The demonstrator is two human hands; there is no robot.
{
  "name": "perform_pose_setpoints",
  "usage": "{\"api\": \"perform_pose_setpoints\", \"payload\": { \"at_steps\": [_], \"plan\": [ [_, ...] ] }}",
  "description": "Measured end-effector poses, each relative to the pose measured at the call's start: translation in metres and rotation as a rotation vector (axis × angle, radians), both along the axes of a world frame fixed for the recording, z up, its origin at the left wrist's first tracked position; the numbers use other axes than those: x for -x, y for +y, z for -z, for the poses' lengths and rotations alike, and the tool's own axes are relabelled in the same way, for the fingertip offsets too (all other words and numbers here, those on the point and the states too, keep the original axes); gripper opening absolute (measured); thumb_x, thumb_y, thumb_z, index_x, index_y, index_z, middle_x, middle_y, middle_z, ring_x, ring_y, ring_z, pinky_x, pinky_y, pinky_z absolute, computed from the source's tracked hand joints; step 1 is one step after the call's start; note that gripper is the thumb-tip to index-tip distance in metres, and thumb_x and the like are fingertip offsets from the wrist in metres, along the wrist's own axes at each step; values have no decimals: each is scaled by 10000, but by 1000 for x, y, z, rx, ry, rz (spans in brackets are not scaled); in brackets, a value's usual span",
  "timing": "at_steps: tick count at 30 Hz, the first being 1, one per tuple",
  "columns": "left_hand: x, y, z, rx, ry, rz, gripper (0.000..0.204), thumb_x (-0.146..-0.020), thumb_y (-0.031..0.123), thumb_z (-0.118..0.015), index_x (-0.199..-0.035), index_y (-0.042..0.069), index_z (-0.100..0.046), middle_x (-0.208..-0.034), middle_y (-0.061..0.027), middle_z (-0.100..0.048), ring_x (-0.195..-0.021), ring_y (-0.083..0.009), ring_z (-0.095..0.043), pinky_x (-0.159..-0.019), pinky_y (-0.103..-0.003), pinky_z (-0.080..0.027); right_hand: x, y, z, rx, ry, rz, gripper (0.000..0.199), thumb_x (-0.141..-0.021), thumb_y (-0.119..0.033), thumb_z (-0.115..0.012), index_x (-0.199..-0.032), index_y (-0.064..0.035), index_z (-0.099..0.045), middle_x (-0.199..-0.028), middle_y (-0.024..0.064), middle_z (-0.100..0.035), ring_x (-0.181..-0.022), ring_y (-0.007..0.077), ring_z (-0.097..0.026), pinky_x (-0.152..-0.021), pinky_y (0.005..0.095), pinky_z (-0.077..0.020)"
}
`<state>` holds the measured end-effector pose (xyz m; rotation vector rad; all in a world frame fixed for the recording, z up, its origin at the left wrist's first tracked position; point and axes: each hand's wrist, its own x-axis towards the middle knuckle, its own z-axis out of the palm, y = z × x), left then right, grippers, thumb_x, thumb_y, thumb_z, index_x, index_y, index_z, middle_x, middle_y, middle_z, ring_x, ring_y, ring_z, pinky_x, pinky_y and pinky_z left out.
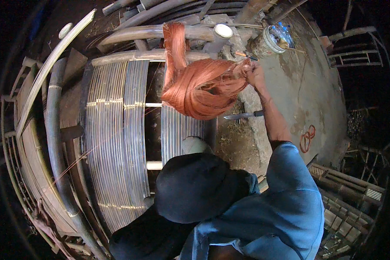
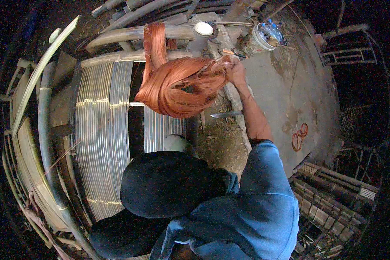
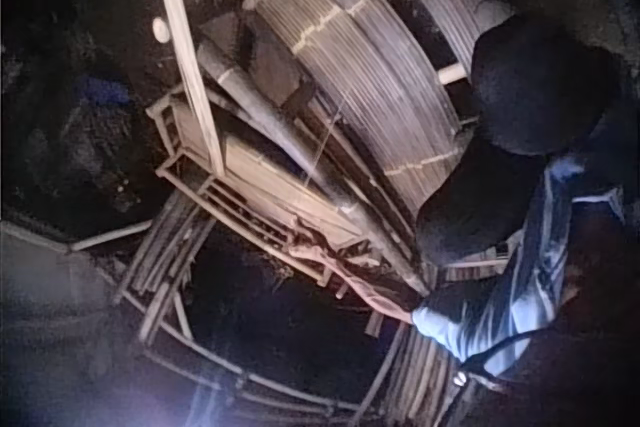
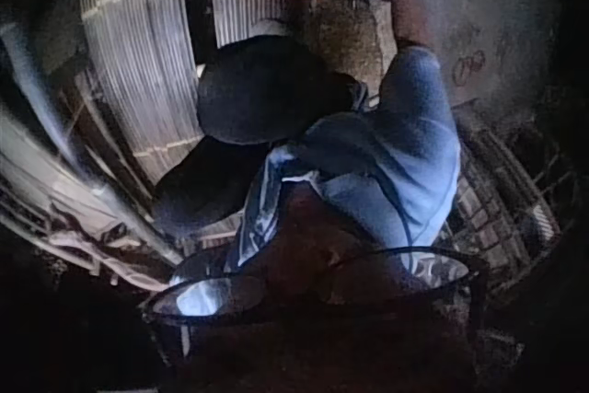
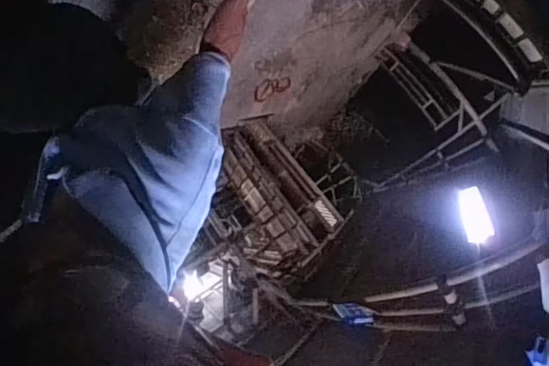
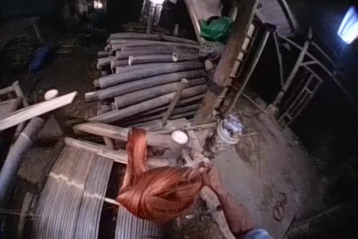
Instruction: The person assembles a bamboo mat by threading a cord through a row of parallel bamboo slats, tying knots to secure the structure, and pulling the cord taut.
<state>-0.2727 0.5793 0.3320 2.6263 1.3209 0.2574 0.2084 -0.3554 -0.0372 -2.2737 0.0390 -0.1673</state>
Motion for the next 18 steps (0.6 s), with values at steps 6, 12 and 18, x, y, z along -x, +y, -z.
{"api": "perform_pose_setpoints", "payload": {
  "at_steps": [6,12,18],
  "plan": [
    [57,32,11,-70,44,-135,450,-976,217,-604,-1293,-99,-559,-1377,-209,-559,-1231,-251,-557,-1042,-378,-435,-3,-256,-57,906,-54,336,380,-857,-395,-645,-889,-22,-713,-699,217,-669,-637,350,-681,-558,464,-491],
    [77,38,-51,-87,23,-39,371,-1023,179,-514,-1284,-69,-605,-1408,-206,-546,-1271,-245,-541,-1052,-360,-424,-1,-240,-81,681,94,182,511,-837,-502,-709,-780,6,-691,-848,238,-702,-809,390,-697,-695,494,-527],
    [-92,-205,-5,177,-48,264,411,-958,236,-680,-1269,-17,-590,-1102,-133,-627,-1033,-217,-586,-934,-337,-466,-39,100,-195,496,143,-432,601,-889,-497,-691,-1253,-22,-633,-1054,214,-712,-984,322,-690,-903,416,-520]
  ]
}}
